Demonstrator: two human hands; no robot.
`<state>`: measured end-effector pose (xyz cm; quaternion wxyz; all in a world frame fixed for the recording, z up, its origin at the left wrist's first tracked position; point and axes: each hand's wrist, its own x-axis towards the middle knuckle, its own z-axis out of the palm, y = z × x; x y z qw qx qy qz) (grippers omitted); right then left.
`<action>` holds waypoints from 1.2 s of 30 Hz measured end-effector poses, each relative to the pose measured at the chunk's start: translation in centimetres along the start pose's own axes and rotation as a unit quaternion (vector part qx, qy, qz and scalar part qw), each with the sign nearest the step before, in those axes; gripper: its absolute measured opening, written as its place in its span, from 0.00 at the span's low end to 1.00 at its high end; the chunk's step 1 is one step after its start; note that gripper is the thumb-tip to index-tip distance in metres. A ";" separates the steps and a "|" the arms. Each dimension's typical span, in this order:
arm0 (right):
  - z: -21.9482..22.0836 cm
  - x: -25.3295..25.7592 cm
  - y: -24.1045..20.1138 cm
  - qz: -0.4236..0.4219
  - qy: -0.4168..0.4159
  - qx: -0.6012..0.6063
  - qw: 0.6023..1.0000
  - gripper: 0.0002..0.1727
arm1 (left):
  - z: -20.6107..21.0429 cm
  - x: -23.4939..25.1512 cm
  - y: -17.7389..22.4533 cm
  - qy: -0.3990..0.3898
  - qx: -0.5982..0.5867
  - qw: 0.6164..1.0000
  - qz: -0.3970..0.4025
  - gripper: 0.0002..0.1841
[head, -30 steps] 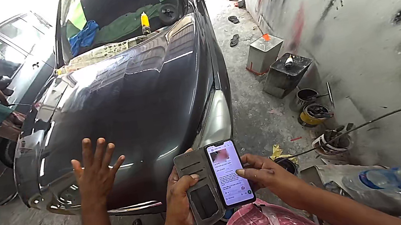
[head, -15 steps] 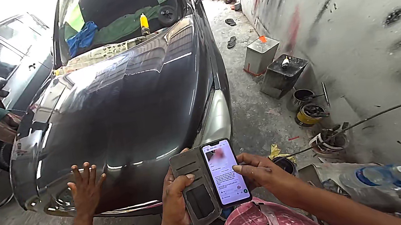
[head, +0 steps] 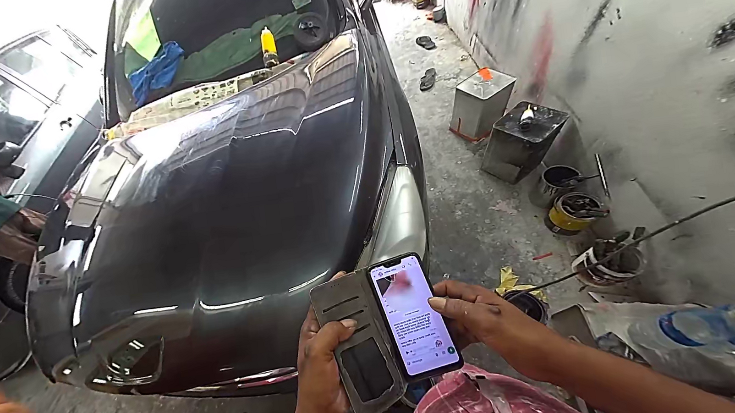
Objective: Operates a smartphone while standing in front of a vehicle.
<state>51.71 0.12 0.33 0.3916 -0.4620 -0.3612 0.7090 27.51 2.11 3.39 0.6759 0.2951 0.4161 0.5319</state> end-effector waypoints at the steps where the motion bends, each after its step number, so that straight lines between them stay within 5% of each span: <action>1: 0.0 0.0 0.0 0.001 0.000 0.002 1.000 0.18 | 0.0 0.0 0.0 0.001 -0.001 1.000 -0.001 0.30; 36: 0.0 0.0 -0.3 0.000 -0.001 0.005 1.000 0.18 | 0.4 -0.3 0.2 0.019 0.002 1.000 -0.001 0.30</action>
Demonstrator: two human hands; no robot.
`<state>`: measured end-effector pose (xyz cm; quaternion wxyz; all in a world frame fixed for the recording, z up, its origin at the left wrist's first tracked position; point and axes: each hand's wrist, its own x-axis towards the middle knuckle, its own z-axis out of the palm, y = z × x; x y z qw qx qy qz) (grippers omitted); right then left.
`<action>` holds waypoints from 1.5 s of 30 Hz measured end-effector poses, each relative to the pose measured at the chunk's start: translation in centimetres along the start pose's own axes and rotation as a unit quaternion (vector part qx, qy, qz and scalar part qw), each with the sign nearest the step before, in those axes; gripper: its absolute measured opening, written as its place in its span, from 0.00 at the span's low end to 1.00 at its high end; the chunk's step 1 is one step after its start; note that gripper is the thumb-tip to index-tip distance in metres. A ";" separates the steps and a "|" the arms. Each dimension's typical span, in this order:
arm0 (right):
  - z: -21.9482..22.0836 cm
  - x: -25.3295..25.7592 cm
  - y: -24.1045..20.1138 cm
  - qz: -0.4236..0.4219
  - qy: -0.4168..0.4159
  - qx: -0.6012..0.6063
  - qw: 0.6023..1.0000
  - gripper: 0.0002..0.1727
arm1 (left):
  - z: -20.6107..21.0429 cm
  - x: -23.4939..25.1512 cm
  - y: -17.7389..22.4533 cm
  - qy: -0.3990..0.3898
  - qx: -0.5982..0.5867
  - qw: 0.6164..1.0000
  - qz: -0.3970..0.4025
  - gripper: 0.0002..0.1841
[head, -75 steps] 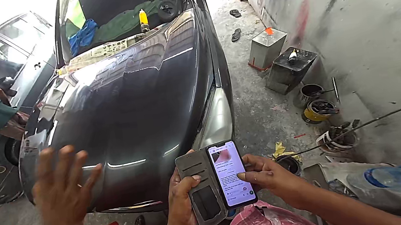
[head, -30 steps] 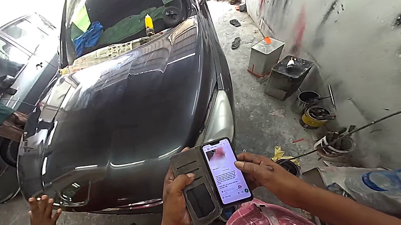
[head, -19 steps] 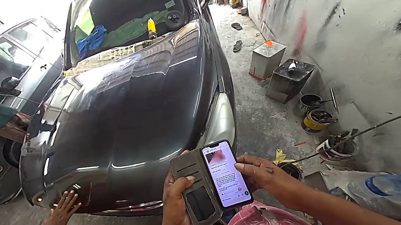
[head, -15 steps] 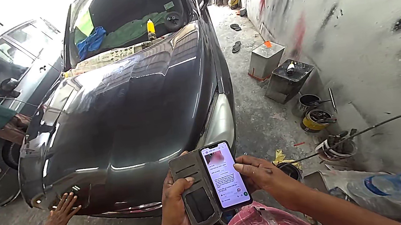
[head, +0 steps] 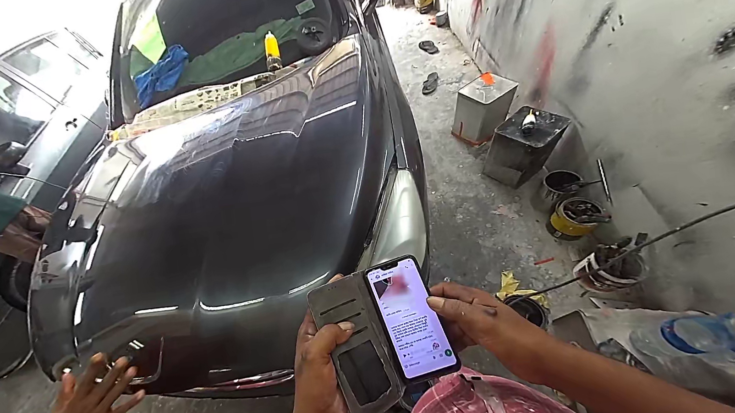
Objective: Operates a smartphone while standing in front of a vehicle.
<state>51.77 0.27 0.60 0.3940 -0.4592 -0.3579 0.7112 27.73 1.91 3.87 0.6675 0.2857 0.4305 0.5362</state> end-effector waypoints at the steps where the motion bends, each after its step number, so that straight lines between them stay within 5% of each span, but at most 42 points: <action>1: 0.0 0.0 0.0 -0.001 -0.001 0.001 1.000 0.18 | 0.0 0.0 0.0 -0.001 0.001 1.000 0.000 0.31; 45: -0.6 -0.4 0.2 0.006 0.015 0.013 1.000 0.19 | 0.7 0.6 -0.4 -0.014 -0.004 1.000 -0.019 0.31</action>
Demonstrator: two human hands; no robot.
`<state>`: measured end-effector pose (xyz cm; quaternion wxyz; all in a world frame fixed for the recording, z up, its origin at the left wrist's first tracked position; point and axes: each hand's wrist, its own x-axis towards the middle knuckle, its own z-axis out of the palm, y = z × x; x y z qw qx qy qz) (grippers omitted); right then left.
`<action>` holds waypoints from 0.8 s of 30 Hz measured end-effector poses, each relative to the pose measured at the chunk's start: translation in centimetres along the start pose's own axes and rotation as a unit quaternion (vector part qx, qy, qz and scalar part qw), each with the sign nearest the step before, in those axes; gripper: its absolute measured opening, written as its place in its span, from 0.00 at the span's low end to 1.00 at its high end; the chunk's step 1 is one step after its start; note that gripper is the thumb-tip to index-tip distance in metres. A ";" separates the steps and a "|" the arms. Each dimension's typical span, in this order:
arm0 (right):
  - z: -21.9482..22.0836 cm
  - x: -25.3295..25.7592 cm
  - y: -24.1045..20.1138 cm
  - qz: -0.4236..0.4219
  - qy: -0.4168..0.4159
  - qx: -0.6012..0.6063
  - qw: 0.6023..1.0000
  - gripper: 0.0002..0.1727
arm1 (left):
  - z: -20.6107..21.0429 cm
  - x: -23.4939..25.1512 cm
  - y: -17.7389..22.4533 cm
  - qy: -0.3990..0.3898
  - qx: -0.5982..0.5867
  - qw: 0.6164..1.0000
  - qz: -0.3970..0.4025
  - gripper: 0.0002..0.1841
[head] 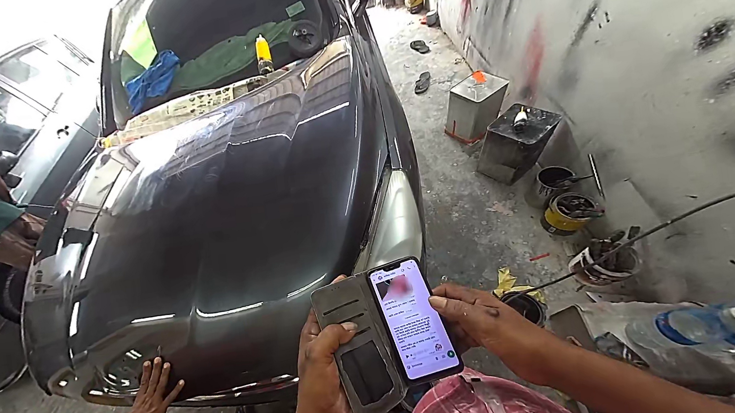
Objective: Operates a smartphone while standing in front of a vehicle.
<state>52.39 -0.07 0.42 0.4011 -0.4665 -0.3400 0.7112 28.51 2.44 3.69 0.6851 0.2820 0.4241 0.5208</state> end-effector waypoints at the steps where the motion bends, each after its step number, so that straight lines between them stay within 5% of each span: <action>1: 0.0 0.0 0.0 0.001 0.001 -0.001 1.000 0.19 | 0.1 0.1 0.0 0.000 0.002 1.000 -0.001 0.31; 24: -0.4 -0.4 1.0 0.000 0.012 0.022 1.000 0.19 | 0.3 0.3 -0.6 -0.010 0.013 1.000 -0.012 0.30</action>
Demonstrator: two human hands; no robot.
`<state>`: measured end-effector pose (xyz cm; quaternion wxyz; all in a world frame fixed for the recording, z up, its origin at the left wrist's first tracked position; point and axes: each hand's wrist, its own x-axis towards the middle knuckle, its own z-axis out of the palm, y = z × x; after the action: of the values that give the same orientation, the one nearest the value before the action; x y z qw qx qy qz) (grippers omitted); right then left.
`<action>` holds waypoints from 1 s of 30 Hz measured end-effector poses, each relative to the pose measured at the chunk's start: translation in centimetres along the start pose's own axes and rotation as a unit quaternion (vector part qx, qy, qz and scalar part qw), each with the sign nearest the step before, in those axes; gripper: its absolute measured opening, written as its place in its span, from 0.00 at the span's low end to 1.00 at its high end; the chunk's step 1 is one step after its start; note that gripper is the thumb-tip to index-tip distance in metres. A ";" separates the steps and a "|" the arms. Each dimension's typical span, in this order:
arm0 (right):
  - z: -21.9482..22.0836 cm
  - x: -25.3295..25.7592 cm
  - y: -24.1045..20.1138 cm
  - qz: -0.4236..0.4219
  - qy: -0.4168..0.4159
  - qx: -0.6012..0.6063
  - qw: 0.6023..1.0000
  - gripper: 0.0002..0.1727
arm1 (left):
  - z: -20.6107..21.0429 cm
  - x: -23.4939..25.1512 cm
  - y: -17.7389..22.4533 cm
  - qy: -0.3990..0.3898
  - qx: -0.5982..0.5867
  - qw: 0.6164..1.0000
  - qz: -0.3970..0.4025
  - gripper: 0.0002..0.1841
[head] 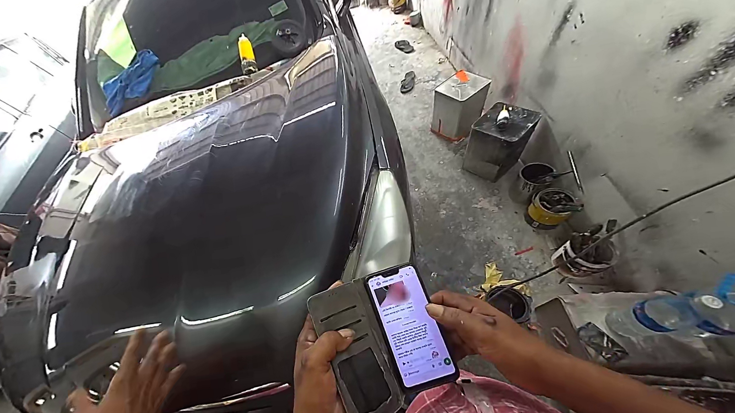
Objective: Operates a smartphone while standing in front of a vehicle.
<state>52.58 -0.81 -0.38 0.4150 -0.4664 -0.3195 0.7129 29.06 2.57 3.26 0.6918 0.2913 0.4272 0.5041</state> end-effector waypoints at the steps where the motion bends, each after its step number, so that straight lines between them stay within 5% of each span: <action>1: -0.1 -0.2 0.1 0.001 0.004 0.002 1.000 0.19 | 0.1 0.0 -0.2 -0.003 0.001 1.000 -0.004 0.30; 30: -3.5 -2.9 0.5 -0.005 0.037 0.029 0.999 0.18 | 3.7 0.0 -2.0 -0.022 0.036 0.999 -0.027 0.31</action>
<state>56.32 -3.41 -0.86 0.4437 -0.4787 -0.2853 0.7018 33.28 2.01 3.30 0.7036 0.3150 0.4375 0.4630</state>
